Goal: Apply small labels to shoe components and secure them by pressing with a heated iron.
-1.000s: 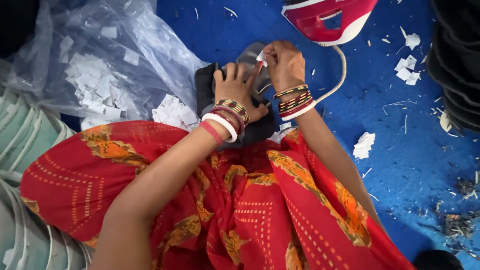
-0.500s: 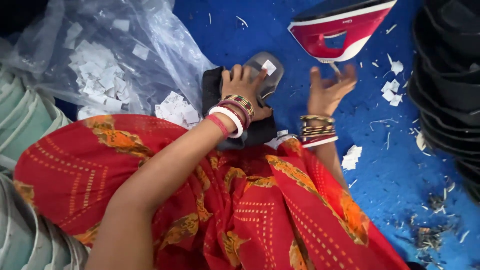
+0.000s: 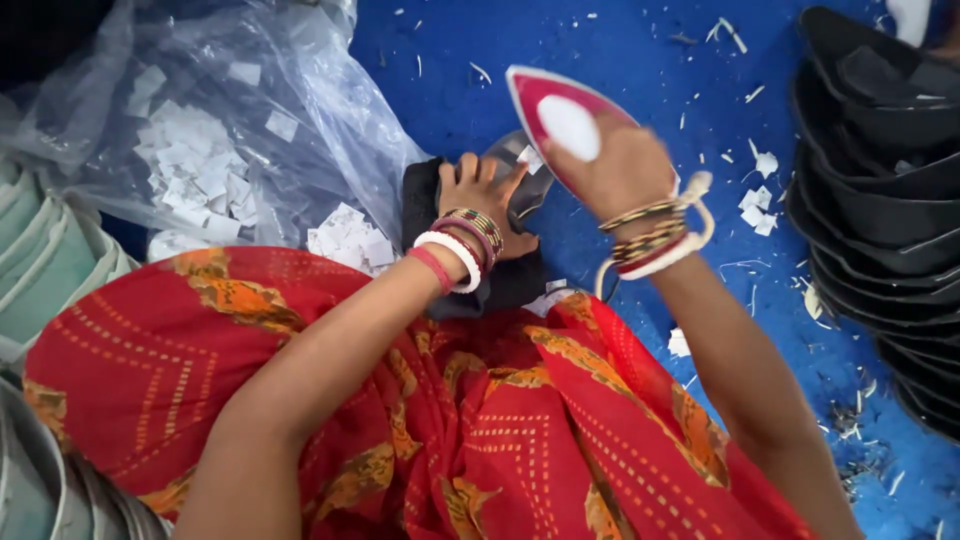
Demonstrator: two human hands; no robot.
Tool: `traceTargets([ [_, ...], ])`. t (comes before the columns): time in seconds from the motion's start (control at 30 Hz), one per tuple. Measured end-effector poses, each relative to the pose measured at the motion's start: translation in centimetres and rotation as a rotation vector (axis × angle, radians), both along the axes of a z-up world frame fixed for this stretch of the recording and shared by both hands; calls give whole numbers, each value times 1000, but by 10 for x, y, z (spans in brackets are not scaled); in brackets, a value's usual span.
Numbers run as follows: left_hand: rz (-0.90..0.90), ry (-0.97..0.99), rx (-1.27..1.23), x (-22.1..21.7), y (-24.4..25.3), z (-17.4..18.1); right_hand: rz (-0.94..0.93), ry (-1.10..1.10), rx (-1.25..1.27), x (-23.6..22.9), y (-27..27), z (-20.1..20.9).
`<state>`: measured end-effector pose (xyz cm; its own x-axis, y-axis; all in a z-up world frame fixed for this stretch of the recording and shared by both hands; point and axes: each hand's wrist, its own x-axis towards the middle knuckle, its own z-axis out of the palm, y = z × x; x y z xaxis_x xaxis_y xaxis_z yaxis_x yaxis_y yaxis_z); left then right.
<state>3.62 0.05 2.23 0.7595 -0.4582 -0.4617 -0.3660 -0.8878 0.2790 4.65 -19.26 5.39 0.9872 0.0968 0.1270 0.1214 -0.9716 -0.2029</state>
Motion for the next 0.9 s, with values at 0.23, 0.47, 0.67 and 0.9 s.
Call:
traceTargets([
  [0.23, -11, -16, -76, 5, 2, -2, -56, 104, -119, 13, 28, -4],
  [0.47, -51, -97, -33, -5, 8, -6, -51, -72, 16, 41, 18, -5],
  [0.67, -22, -111, -25, -1, 3, -1, -17, 86, -42, -10, 38, -5],
  [0.9, -121, -114, 101, -11, -2, 10, 22, 65, -13, 24, 43, -9],
])
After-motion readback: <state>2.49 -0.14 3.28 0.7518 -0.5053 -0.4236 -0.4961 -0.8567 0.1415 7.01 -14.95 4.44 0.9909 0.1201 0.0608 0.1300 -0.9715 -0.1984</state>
